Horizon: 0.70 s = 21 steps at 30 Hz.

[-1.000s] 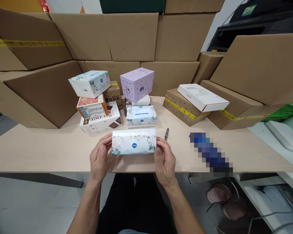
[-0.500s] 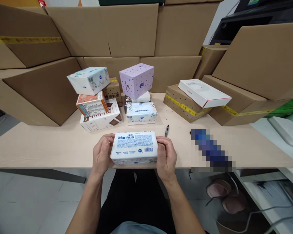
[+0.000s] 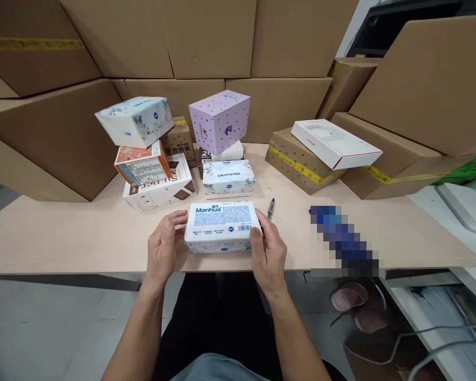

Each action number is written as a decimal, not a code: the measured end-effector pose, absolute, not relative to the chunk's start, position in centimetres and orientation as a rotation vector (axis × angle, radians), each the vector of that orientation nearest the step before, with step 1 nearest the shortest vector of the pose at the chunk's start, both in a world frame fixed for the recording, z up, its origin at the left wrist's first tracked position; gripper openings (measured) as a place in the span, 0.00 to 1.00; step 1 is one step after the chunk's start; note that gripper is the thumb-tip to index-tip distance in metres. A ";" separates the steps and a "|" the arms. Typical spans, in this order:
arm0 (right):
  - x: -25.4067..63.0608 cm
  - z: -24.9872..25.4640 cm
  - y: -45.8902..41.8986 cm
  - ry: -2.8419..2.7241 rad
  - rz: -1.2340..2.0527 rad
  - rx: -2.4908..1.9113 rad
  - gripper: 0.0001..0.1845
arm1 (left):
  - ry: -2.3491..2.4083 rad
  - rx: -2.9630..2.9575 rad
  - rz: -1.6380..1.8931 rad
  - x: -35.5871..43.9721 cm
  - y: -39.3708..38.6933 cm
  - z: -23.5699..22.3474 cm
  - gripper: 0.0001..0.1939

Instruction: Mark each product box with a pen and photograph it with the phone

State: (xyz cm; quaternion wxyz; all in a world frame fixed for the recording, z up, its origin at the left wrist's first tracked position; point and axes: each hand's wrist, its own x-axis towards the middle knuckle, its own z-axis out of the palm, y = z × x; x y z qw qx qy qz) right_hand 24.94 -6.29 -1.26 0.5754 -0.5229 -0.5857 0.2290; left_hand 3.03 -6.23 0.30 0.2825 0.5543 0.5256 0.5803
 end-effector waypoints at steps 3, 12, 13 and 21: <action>25.0 -1.5 -6.3 -1.384 0.510 -1.260 0.24 | 1.382 1.480 1.484 3.0 -6.5 0.5 0.24; 25.6 -1.6 -6.9 -1.459 0.604 -1.305 0.26 | 1.328 1.305 1.199 2.4 -7.7 1.3 0.25; 25.6 -1.5 -7.0 -1.468 0.615 -1.307 0.27 | 1.340 1.270 1.180 2.5 -7.7 1.3 0.25; 24.0 -1.4 -7.8 -1.284 0.702 -1.437 0.22 | 1.455 1.072 1.214 2.9 -7.7 1.2 0.27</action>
